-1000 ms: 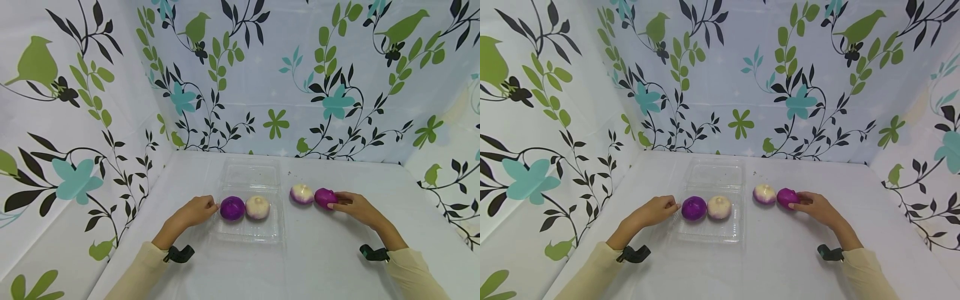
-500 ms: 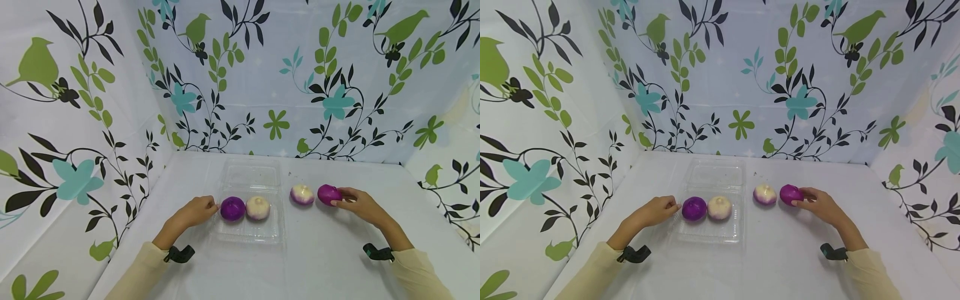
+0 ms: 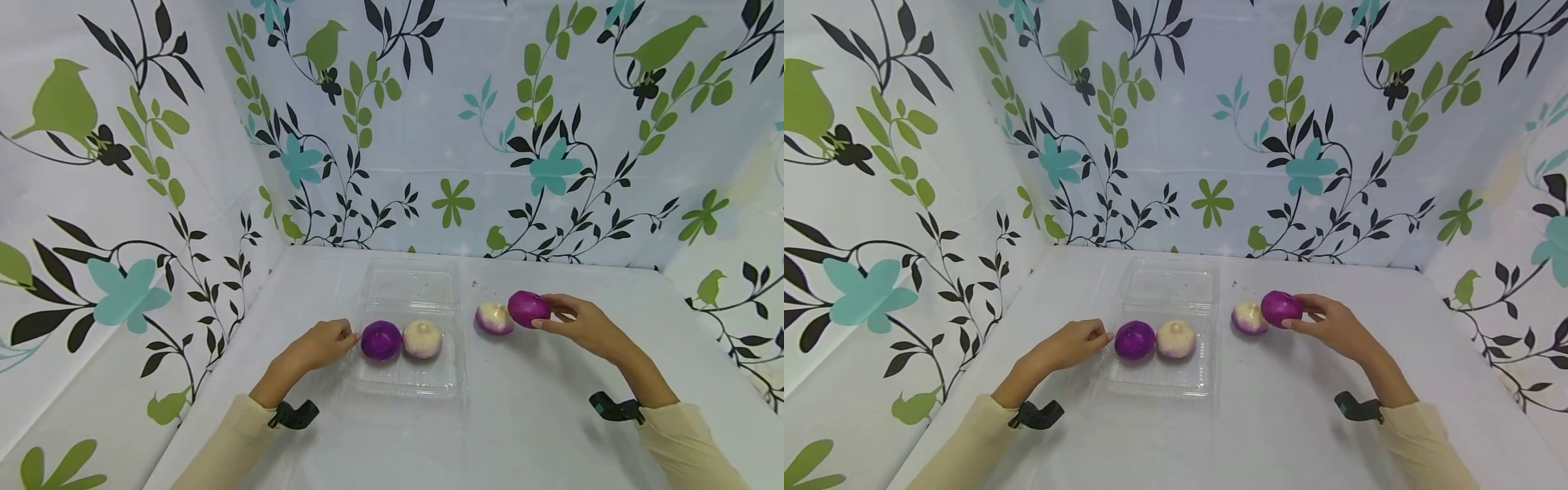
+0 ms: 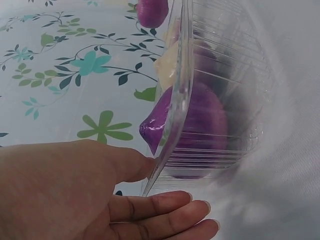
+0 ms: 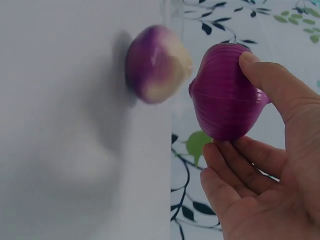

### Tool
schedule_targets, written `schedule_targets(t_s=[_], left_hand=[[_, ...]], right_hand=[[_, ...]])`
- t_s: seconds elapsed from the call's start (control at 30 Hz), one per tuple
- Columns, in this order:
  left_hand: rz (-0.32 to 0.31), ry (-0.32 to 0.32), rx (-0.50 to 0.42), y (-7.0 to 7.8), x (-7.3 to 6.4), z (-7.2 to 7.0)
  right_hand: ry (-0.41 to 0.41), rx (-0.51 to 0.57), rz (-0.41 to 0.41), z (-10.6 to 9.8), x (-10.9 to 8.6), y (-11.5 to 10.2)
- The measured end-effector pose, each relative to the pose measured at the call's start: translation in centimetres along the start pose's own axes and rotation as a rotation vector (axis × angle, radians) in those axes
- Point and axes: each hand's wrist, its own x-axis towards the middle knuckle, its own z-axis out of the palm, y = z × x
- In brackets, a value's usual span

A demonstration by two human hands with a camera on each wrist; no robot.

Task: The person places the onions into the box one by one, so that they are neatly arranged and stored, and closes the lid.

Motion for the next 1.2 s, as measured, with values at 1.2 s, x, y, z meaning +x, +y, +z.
schedule_targets(t_s=[1.2], left_hand=[[0.010, 0.006, -0.002, -0.1, 0.1, 0.1]], right_hand=[[-0.226, -0.025, -0.279, 8.3, 1.9, -12.7]])
